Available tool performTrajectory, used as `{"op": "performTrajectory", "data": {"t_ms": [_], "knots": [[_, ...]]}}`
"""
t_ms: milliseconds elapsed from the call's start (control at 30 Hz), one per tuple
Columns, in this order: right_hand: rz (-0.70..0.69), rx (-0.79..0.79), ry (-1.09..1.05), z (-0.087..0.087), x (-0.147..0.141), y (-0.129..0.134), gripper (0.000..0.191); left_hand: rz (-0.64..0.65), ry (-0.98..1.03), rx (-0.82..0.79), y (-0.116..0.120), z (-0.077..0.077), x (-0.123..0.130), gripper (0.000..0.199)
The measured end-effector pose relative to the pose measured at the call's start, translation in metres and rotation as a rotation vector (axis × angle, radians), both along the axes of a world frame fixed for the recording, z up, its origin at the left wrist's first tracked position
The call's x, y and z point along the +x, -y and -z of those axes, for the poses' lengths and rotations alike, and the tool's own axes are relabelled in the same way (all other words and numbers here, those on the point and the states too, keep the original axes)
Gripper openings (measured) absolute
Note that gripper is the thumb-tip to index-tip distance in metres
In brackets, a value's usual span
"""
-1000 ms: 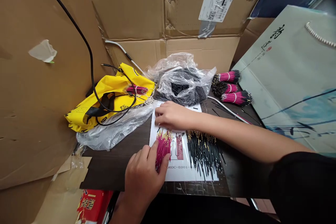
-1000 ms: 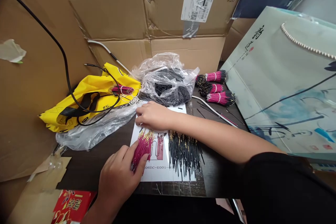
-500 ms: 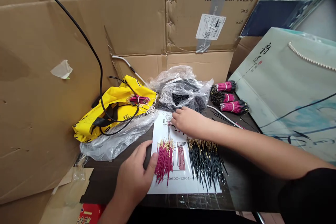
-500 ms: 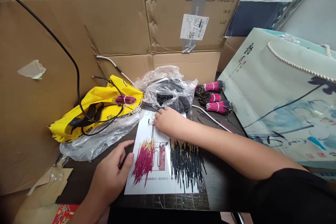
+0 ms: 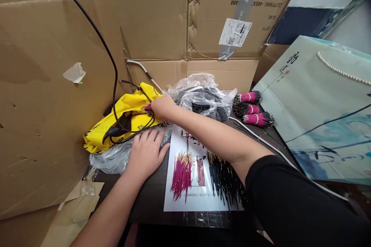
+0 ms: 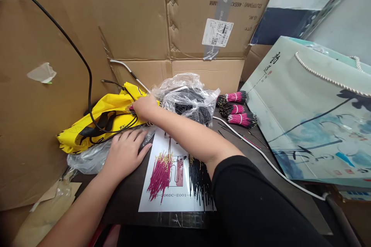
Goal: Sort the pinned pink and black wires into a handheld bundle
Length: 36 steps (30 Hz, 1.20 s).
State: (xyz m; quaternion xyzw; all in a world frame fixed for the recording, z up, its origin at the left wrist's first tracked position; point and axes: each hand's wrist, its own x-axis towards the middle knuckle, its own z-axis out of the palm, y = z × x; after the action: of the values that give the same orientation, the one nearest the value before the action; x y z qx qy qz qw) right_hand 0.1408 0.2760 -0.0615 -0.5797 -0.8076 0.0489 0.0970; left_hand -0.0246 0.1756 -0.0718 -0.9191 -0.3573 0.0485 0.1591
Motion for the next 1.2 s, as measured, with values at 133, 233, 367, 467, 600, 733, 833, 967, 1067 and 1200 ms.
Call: {"op": "performTrajectory", "data": {"t_ms": [133, 233, 367, 467, 600, 733, 833, 967, 1067, 1200], "knots": [[0.029, -0.035, -0.002, 0.007, -0.006, -0.015, 0.025, -0.035, 0.026, -0.055, -0.002, 0.003, -0.002, 0.046], [0.036, -0.057, 0.007, 0.003, -0.003, -0.012, 0.031, -0.064, 0.039, -0.087, -0.002, 0.002, -0.002, 0.046], [0.060, -0.034, 0.035, -0.012, 0.003, 0.002, 0.034, -0.091, 0.044, -0.110, -0.001, 0.001, -0.001, 0.046], [0.083, 0.003, 0.059, -0.028, 0.013, 0.019, 0.035, -0.098, 0.046, -0.119, 0.000, 0.002, -0.001, 0.048], [0.136, 0.056, 0.056, -0.043, 0.037, 0.049, 0.033, -0.092, 0.050, -0.126, 0.001, 0.002, -0.003, 0.048], [0.214, 0.101, 0.009, -0.039, 0.072, 0.084, 0.028, -0.027, 0.077, -0.087, 0.002, 0.001, -0.002, 0.050], [0.287, 0.135, -0.196, -0.021, 0.100, 0.117, 0.034, 0.097, 0.117, -0.073, 0.006, -0.002, 0.005, 0.050], [0.412, 0.112, -0.563, 0.010, 0.130, 0.170, 0.030, 0.134, 0.146, -0.171, 0.011, -0.006, 0.025, 0.044], [0.496, 0.058, -0.851, 0.034, 0.144, 0.214, 0.032, 0.138, 0.114, -0.238, 0.009, -0.004, 0.038, 0.034], [0.642, -0.001, -1.110, 0.067, 0.156, 0.265, 0.032, 0.131, 0.037, -0.264, -0.002, 0.001, 0.040, 0.023]]}}
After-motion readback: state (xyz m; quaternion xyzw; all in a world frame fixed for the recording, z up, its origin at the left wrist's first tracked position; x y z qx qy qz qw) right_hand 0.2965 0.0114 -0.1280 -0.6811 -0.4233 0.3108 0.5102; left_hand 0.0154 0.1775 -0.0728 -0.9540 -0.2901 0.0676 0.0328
